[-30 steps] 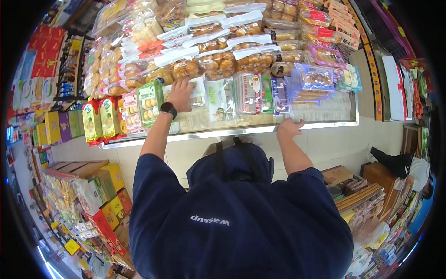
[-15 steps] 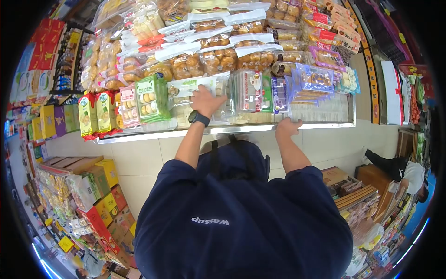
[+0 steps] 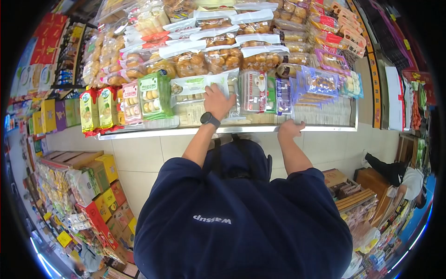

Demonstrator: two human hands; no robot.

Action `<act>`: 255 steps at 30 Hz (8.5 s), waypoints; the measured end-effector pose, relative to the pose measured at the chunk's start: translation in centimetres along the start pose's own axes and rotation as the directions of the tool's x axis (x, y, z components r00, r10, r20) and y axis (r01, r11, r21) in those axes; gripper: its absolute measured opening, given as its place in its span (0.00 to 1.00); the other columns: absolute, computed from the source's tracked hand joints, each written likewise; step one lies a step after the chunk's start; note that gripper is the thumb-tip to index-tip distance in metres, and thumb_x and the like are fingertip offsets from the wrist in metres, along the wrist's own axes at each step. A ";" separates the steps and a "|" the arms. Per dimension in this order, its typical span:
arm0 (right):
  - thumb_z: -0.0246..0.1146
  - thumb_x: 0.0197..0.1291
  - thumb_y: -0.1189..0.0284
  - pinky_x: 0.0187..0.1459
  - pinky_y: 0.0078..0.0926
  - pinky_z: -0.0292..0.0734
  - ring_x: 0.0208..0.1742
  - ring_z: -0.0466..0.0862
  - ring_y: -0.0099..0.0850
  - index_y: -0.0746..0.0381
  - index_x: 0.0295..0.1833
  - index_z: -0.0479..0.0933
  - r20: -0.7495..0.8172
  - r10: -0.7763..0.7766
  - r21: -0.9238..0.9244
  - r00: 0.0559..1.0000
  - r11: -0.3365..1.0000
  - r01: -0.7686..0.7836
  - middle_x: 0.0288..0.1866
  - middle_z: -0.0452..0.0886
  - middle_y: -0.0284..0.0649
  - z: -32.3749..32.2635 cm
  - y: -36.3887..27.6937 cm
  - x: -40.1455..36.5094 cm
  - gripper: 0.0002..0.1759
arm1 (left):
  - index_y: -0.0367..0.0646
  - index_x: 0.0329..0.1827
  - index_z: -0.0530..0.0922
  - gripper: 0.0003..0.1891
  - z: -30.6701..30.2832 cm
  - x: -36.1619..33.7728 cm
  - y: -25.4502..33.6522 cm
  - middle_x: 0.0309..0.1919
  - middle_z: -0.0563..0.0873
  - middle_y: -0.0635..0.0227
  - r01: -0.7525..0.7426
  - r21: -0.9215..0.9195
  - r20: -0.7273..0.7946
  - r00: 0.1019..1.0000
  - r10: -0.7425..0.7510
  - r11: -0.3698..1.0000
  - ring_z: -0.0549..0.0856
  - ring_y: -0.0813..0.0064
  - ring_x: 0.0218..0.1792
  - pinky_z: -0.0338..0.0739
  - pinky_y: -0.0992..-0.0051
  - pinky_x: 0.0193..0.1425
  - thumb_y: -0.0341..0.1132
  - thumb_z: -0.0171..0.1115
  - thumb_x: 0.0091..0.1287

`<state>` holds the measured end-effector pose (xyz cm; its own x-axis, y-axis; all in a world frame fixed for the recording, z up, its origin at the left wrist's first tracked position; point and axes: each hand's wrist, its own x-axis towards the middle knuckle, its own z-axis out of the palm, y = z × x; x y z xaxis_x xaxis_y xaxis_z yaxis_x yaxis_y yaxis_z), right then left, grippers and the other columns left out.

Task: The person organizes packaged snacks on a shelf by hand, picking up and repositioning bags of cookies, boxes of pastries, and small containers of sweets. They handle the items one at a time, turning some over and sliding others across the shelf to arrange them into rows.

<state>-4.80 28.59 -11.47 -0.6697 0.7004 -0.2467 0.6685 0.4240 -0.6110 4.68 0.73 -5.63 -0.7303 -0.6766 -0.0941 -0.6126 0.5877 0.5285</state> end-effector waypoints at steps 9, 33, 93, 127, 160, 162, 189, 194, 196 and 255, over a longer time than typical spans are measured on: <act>0.59 0.62 0.70 0.58 0.54 0.75 0.52 0.80 0.60 0.53 0.78 0.60 -0.012 0.011 -0.041 1.000 0.999 -0.011 0.65 0.61 0.71 -0.6 -1.0 -0.8 0.38 | 0.43 0.57 0.74 0.28 -8.1 4.9 -9.3 0.59 0.81 0.52 -0.270 0.195 0.274 0.938 0.212 0.943 0.77 0.50 0.65 0.77 0.53 0.62 0.40 0.76 0.54; 0.59 0.65 0.69 0.63 0.53 0.73 0.57 0.78 0.62 0.55 0.80 0.55 0.087 0.041 -0.016 0.995 0.999 -0.039 0.70 0.55 0.75 -2.2 -2.1 -1.5 0.39 | 0.40 0.65 0.73 0.45 -8.8 7.5 -10.0 0.65 0.72 0.44 -0.542 0.482 0.549 0.799 0.245 0.688 0.71 0.44 0.69 0.66 0.50 0.74 0.43 0.83 0.40; 0.59 0.64 0.70 0.62 0.54 0.72 0.56 0.78 0.63 0.58 0.80 0.55 0.050 -0.023 0.023 0.998 0.999 0.022 0.69 0.54 0.77 -0.9 -0.8 -0.5 0.39 | 0.43 0.74 0.72 0.35 -0.4 4.6 -5.2 0.66 0.83 0.65 0.660 -0.751 0.660 0.751 -0.015 0.009 0.83 0.69 0.62 0.75 0.70 0.68 0.63 0.51 0.78; 0.64 0.67 0.67 0.72 0.44 0.65 0.72 0.71 0.55 0.69 0.73 0.64 0.363 -0.706 0.305 0.608 0.706 0.639 0.74 0.64 0.63 -6.6 -4.2 -4.1 0.33 | 0.40 0.77 0.68 0.36 -0.5 2.6 -5.8 0.71 0.78 0.61 0.647 -0.762 0.647 0.761 -0.038 -0.026 0.79 0.65 0.68 0.71 0.66 0.73 0.62 0.41 0.82; 0.59 0.75 0.66 0.54 0.27 0.77 0.51 0.83 0.30 0.66 0.60 0.79 0.649 -0.538 0.324 0.538 0.835 0.444 0.51 0.85 0.37 0.9 -8.7 -6.4 0.18 | 0.39 0.56 0.81 0.23 -4.2 -8.2 -18.3 0.47 0.87 0.65 0.393 -0.900 0.372 0.918 -0.135 0.191 0.86 0.74 0.44 0.82 0.70 0.49 0.51 0.46 0.82; 0.61 0.74 0.67 0.52 0.28 0.78 0.50 0.83 0.30 0.68 0.59 0.80 0.410 -0.764 0.405 0.498 0.642 0.652 0.52 0.85 0.41 0.6 -7.1 -7.2 0.18 | 0.39 0.45 0.81 0.20 -8.1 -10.5 -25.0 0.37 0.85 0.66 0.365 -0.779 0.255 0.927 -0.275 0.509 0.83 0.72 0.35 0.78 0.67 0.39 0.46 0.46 0.82; 0.70 0.60 0.55 0.38 0.33 0.77 0.37 0.83 0.29 0.72 0.47 0.83 0.966 -0.196 0.129 0.167 0.930 0.345 0.34 0.83 0.43 12.0 -10.6 -42.9 0.27 | 0.32 0.63 0.77 0.42 -18.1 0.3 -40.3 0.57 0.85 0.40 0.461 -0.824 0.132 -0.407 -0.904 -0.328 0.84 0.41 0.59 0.78 0.46 0.62 0.69 0.46 0.71; 0.70 0.62 0.57 0.34 0.22 0.72 0.36 0.80 0.21 0.62 0.51 0.82 0.954 -0.156 0.100 0.258 0.971 0.219 0.37 0.81 0.32 10.4 -11.6 -42.7 0.21 | 0.30 0.65 0.77 0.41 -20.1 0.5 -37.7 0.67 0.82 0.53 0.321 -0.867 0.261 -0.359 -0.896 -0.381 0.83 0.50 0.62 0.81 0.52 0.65 0.66 0.47 0.73; 0.69 0.64 0.59 0.36 0.23 0.73 0.39 0.80 0.21 0.60 0.55 0.81 0.958 -0.186 0.162 0.218 0.979 0.121 0.41 0.82 0.32 10.4 -11.0 -41.1 0.20 | 0.32 0.67 0.76 0.41 -19.1 0.6 -38.8 0.69 0.80 0.54 0.291 -0.869 0.280 -0.377 -0.883 -0.400 0.83 0.50 0.63 0.80 0.51 0.65 0.66 0.47 0.72; 0.77 0.52 0.64 0.44 0.31 0.76 0.41 0.81 0.31 0.64 0.44 0.79 0.902 -0.361 0.269 0.237 0.899 0.345 0.39 0.82 0.38 14.6 -5.9 -42.6 0.21 | 0.36 0.70 0.73 0.41 -19.8 0.3 -37.9 0.65 0.82 0.54 0.360 -0.861 0.254 -0.307 -0.917 -0.359 0.83 0.49 0.62 0.80 0.50 0.64 0.67 0.42 0.74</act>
<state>15.06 -12.11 -8.29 -0.6919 -0.5047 -0.5163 0.2831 0.4681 -0.8371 33.65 -30.50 -8.98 0.7094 -0.2182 -0.6702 0.2173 -0.8369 0.5024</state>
